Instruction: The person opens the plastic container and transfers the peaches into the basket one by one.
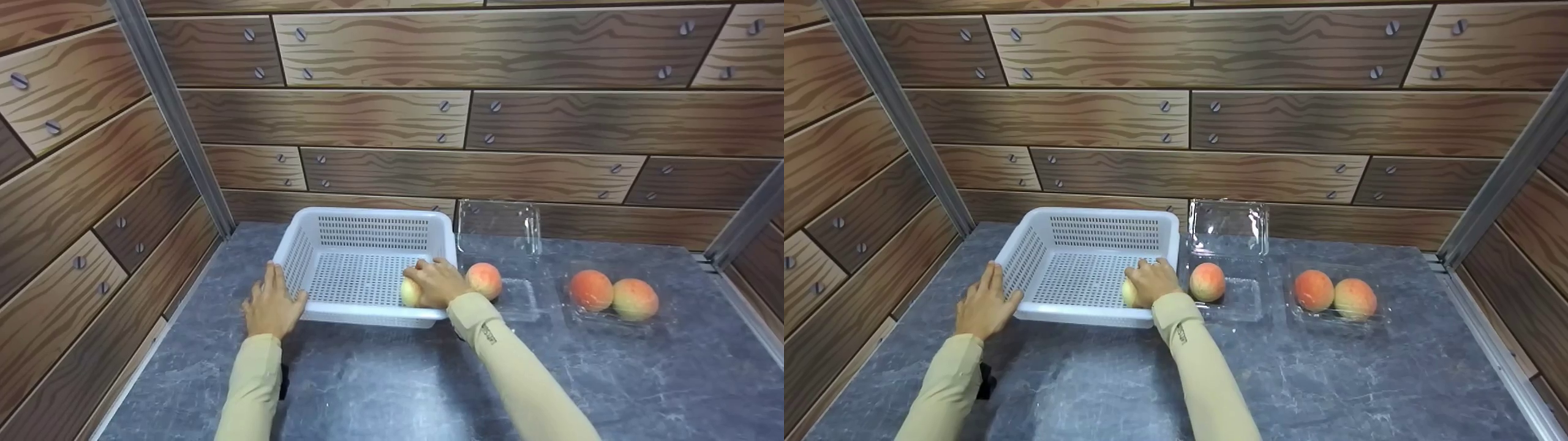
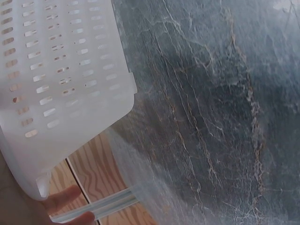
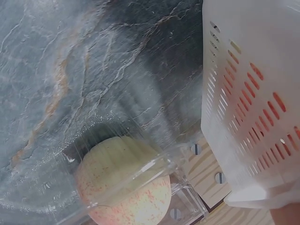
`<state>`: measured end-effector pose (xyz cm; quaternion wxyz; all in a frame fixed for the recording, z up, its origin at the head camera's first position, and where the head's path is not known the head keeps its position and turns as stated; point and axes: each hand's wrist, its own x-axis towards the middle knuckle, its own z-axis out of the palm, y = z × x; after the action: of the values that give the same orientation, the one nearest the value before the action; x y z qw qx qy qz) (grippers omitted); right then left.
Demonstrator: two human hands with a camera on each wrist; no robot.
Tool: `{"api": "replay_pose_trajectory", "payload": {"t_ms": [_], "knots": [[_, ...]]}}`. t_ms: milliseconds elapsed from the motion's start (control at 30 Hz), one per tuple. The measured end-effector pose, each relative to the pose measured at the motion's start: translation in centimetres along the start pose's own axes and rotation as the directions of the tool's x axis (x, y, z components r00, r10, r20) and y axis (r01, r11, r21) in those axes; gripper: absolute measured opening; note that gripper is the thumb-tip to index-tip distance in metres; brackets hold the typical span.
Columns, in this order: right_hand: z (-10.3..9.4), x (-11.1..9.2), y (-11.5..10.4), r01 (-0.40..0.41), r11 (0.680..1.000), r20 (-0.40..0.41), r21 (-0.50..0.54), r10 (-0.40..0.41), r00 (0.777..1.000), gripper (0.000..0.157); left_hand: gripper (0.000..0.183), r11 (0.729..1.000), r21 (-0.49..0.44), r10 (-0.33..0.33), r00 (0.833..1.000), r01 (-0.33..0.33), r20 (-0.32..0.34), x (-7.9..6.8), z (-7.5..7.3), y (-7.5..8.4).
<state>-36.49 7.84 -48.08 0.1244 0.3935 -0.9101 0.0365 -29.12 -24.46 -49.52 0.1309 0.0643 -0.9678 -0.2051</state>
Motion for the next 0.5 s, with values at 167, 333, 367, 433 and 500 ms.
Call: {"api": "replay_pose_trajectory", "payload": {"t_ms": [167, 333, 367, 433, 500], "knots": [[0.10, -0.12, -0.12, 0.020, 0.999, -0.007, -0.031, -0.020, 1.000, 0.046, 0.081, 1.000, -0.007, -0.018, 0.999, 0.018, 0.041, 0.10, 0.02, -0.02], [-0.09, -0.24, -0.26, 0.019, 0.999, 0.017, -0.048, -0.018, 1.000, 0.047, 0.081, 1.000, 0.009, -0.019, 0.998, 0.019, 0.063, 0.22, -0.02, 0.00], [-0.17, -0.24, -0.27, 0.017, 0.999, 0.024, -0.048, -0.015, 1.000, 0.047, 0.081, 1.000, 0.013, -0.018, 0.998, 0.018, 0.064, 0.24, -0.04, 0.00], [-0.25, -0.19, -0.26, 0.015, 0.999, 0.037, -0.046, -0.013, 0.999, 0.048, 0.081, 1.000, 0.018, -0.018, 0.998, 0.017, 0.066, 0.28, -0.08, 0.02], [-0.34, -0.10, -0.24, 0.008, 0.999, 0.061, -0.044, -0.005, 0.998, 0.049, 0.082, 1.000, 0.019, -0.018, 0.997, 0.016, 0.069, 0.31, -0.10, 0.03]]}}
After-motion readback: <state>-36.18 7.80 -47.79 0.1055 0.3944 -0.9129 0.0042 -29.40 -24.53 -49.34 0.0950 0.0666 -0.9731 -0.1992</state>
